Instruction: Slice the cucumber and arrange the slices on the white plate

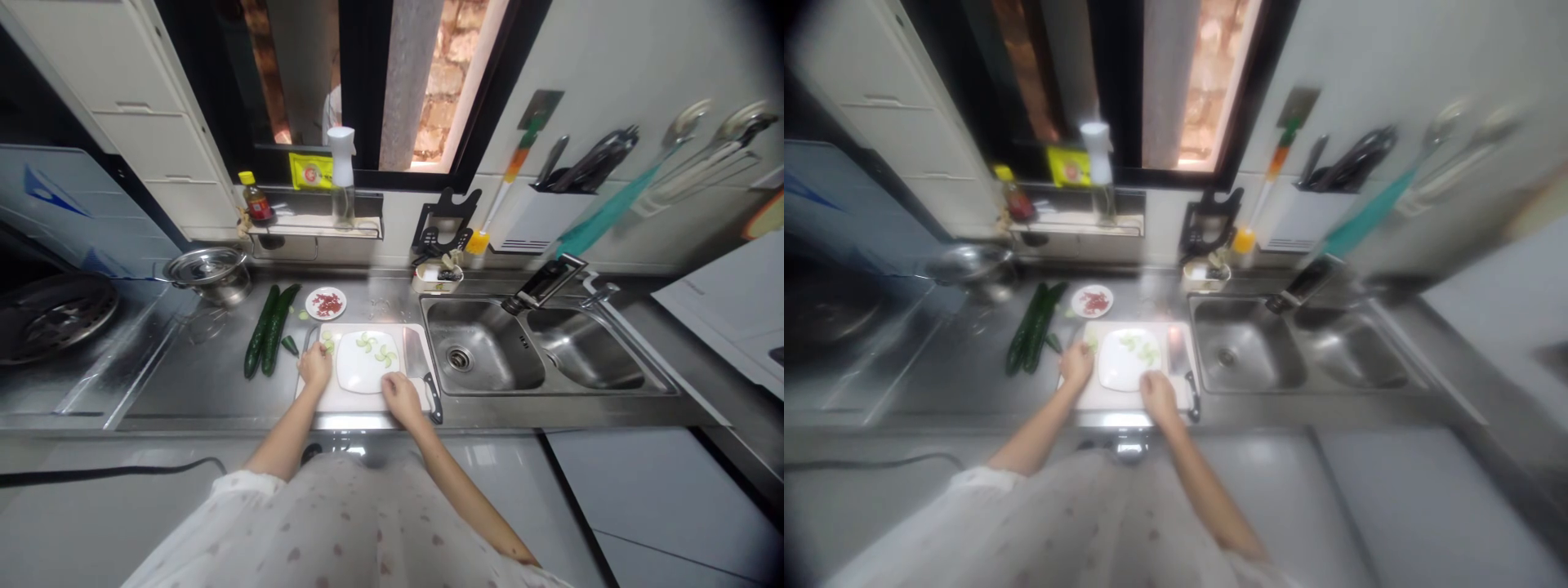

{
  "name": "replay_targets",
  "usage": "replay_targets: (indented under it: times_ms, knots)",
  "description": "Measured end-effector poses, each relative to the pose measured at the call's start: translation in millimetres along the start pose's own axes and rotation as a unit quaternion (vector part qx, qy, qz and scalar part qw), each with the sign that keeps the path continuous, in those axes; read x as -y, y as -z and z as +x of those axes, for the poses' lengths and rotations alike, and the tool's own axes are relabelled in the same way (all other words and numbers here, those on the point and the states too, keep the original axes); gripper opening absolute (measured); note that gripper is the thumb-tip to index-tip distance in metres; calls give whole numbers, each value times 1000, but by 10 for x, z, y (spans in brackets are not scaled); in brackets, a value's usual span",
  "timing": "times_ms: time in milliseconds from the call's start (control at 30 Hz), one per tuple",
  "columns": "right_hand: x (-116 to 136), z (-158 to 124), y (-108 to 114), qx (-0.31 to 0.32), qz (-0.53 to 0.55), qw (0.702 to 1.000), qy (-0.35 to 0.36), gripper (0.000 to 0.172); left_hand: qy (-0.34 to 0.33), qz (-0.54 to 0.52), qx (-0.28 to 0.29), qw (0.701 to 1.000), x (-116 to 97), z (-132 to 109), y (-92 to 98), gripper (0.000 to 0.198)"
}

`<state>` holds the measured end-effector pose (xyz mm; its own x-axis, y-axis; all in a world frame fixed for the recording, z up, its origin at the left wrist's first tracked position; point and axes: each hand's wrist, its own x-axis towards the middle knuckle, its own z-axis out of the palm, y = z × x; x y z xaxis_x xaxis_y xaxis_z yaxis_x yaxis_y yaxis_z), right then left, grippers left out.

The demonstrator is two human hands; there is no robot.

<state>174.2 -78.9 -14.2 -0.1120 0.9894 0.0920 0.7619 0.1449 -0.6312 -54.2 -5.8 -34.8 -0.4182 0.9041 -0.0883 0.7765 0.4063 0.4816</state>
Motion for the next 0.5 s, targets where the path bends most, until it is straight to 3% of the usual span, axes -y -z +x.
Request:
replay_targets:
  times_ms: [267,500]
  knots:
    - [35,11,15,9,3,1000,-4,24,28,-78,-11,996,19,28,-12,16]
    - [93,95,23,0,38,999,3,22,53,-276,-17,959,51,32,-48,20]
